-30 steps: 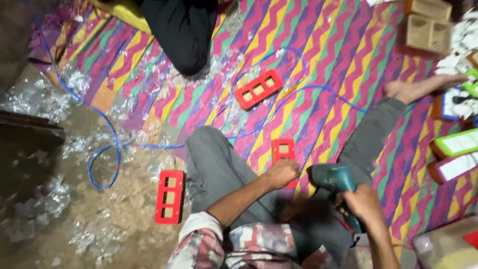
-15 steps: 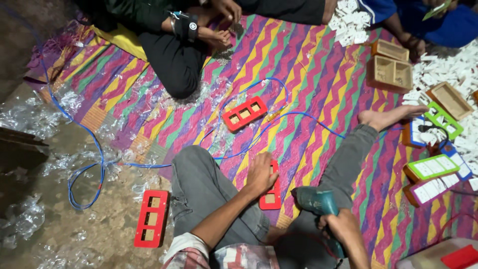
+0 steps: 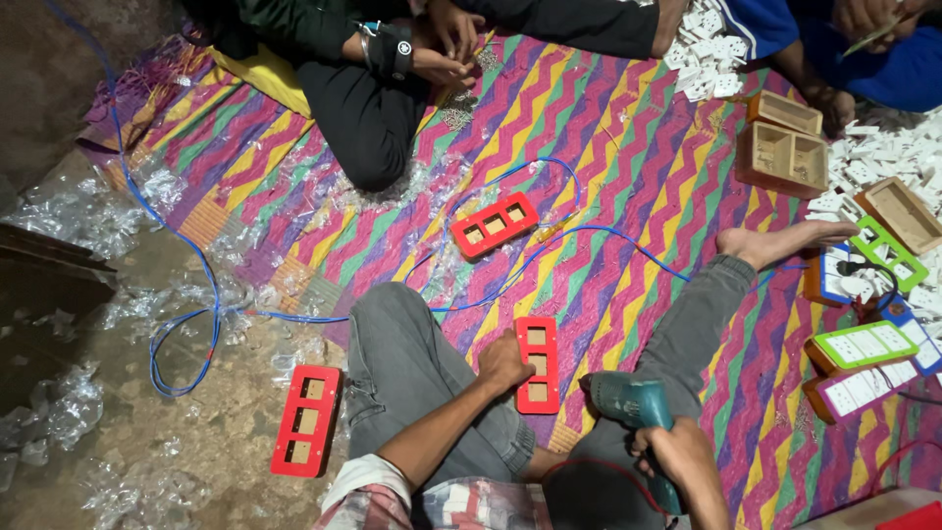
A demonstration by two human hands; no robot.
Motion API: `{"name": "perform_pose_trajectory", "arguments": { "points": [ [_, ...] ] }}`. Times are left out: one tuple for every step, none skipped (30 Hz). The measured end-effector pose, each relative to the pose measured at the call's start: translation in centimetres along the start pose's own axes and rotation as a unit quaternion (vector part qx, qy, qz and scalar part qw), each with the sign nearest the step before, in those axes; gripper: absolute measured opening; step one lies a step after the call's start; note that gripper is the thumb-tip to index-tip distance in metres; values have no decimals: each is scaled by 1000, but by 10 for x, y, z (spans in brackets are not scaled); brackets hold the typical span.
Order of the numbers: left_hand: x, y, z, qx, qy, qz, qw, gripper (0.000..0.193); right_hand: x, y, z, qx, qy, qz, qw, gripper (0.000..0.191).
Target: The person sits on a floor mat and uses a corded power drill to drill holes in small colored wooden frames, holding each frame steady on their lap and moving between red and green frames as they work.
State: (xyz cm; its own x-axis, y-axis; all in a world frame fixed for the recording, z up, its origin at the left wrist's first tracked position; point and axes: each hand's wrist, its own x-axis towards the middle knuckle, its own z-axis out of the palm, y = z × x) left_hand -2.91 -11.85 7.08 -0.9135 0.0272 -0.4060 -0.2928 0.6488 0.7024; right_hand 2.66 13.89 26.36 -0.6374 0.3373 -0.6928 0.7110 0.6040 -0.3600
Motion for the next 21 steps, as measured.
{"name": "perform_pose_trajectory", "arguments": {
  "points": [
    [0,0,0,-2,4,9,1000,70,-2,0,0,8,-1,-1,1000,23],
    [-1,0,0,-4,8,18,1000,69,-4,0,1,17,-3,-3,1000,23],
    [-2,0,-1,-7,13,27,1000,68,-5,0,1,12,-2,-4,1000,23],
    [-3,0,-1,-5,16,33,999,69,-6,0,2,6,-2,-5,1000,22],
    [-4,1,-2,-4,19,39,999,69,-6,1,2,1,-1,-7,1000,22],
    [-5,2,-3,-2,23,45,999,69,-6,2,2,6,-2,-10,1000,23],
    [-5,2,-4,-2,19,41,999,68,-6,3,2,11,-2,-13,1000,23],
    [-5,3,-4,-3,15,37,999,68,-5,3,2,17,-3,-17,1000,23],
    [-5,3,-4,-3,11,34,999,67,-5,4,2,20,-1,-16,1000,23],
    [-4,4,-4,-2,12,37,999,66,-4,4,2,24,0,-14,1000,23],
    [-3,4,-4,-2,14,40,999,66,-4,4,2,26,1,-13,1000,23],
    [-2,4,-3,-2,15,43,999,65,-4,4,2,27,-1,-13,1000,23],
    [-1,5,-4,-8,25,50,998,61,-3,3,2,27,-2,-13,1000,23],
    [-1,5,-4,-13,36,58,998,58,-4,3,1,28,-3,-14,1000,23],
    [0,6,-4,-18,47,66,997,54,-4,3,1,26,-2,-11,1000,23],
    [0,6,-3,-19,59,74,995,53,-5,2,1,24,0,-8,1000,23],
    [0,6,-5,-19,71,81,994,51,-5,2,1,23,1,-5,1000,23],
    [0,8,-6,-19,83,89,992,49,-6,1,1,28,0,-3,1000,23],
    [0,9,-9,-26,76,93,992,45,-6,1,1,33,0,-1,999,23],
    [0,10,-11,-33,68,97,992,42,-6,1,1,38,0,1,999,24],
    [0,12,-14,-41,60,101,992,38,-6,1,1,36,-2,0,999,24]
  ]
}}
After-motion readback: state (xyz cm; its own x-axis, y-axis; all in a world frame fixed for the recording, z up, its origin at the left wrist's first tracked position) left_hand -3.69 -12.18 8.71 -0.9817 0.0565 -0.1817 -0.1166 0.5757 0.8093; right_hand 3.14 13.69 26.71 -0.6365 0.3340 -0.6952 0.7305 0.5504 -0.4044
